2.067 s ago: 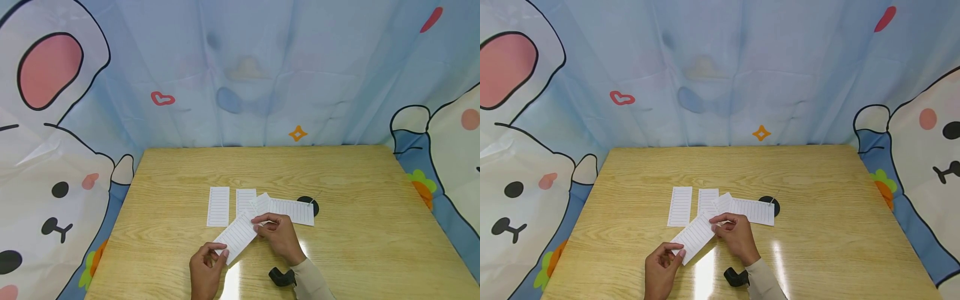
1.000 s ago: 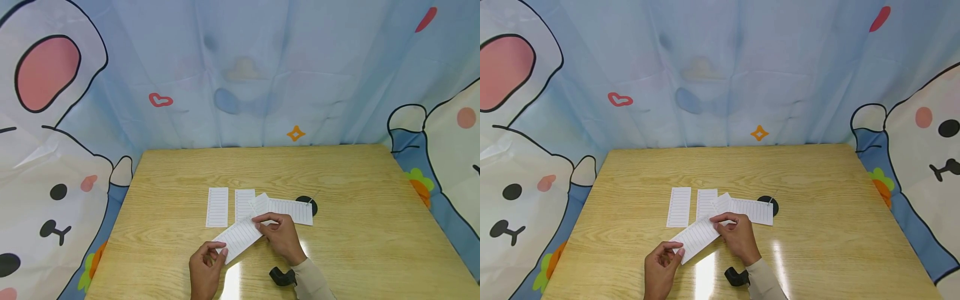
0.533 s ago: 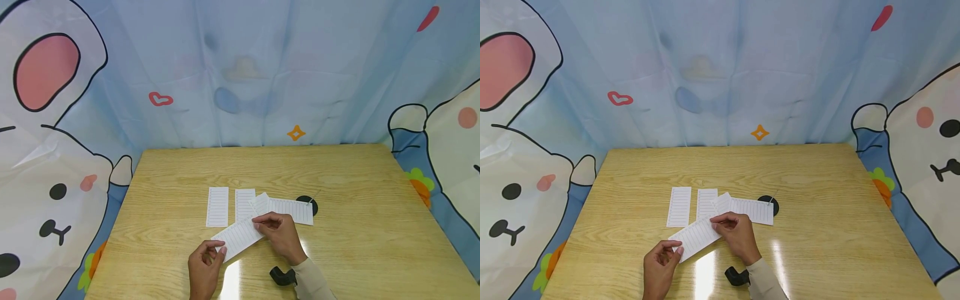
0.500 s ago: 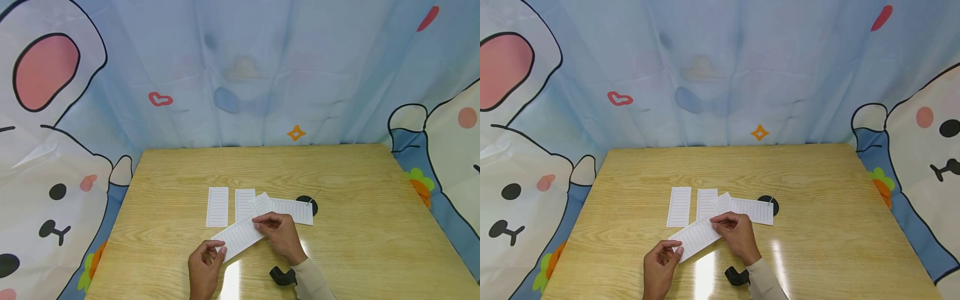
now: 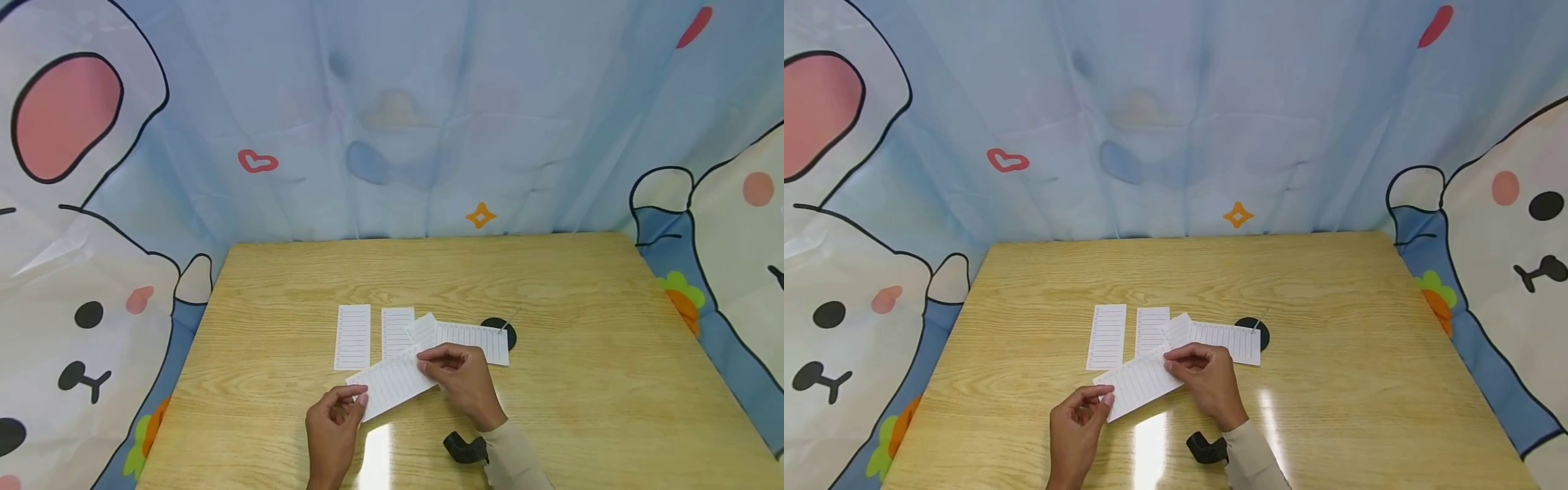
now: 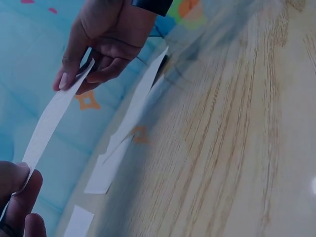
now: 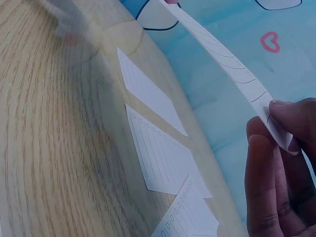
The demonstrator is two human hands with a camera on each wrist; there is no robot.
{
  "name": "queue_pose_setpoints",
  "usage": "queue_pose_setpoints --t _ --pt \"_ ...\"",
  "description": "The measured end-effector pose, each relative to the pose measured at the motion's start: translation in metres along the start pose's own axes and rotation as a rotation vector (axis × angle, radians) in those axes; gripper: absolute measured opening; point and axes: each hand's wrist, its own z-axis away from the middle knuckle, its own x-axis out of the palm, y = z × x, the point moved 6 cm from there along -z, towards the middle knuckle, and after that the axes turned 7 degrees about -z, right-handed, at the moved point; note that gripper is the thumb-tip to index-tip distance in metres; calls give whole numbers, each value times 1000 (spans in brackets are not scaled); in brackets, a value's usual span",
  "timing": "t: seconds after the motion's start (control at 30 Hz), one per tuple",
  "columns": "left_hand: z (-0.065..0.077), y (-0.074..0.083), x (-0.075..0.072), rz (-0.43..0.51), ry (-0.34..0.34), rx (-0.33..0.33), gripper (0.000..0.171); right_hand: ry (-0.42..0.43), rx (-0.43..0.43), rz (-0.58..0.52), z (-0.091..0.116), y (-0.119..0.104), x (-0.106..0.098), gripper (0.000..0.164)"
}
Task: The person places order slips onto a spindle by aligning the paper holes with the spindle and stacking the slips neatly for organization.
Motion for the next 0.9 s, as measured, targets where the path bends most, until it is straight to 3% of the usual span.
queue_pose_setpoints --t 0.17,0.37,0.9 --pt "-1 3 2 17 -9 9 7 17 -11 -20 0 -2 -3 13" --pt "-6 13 6 30 0 87 4 33 -35 -28 -1 -7 -9 15" --pt "-17 32 14 15 13 105 13 108 -97 -26 -1 -20 -24 15"
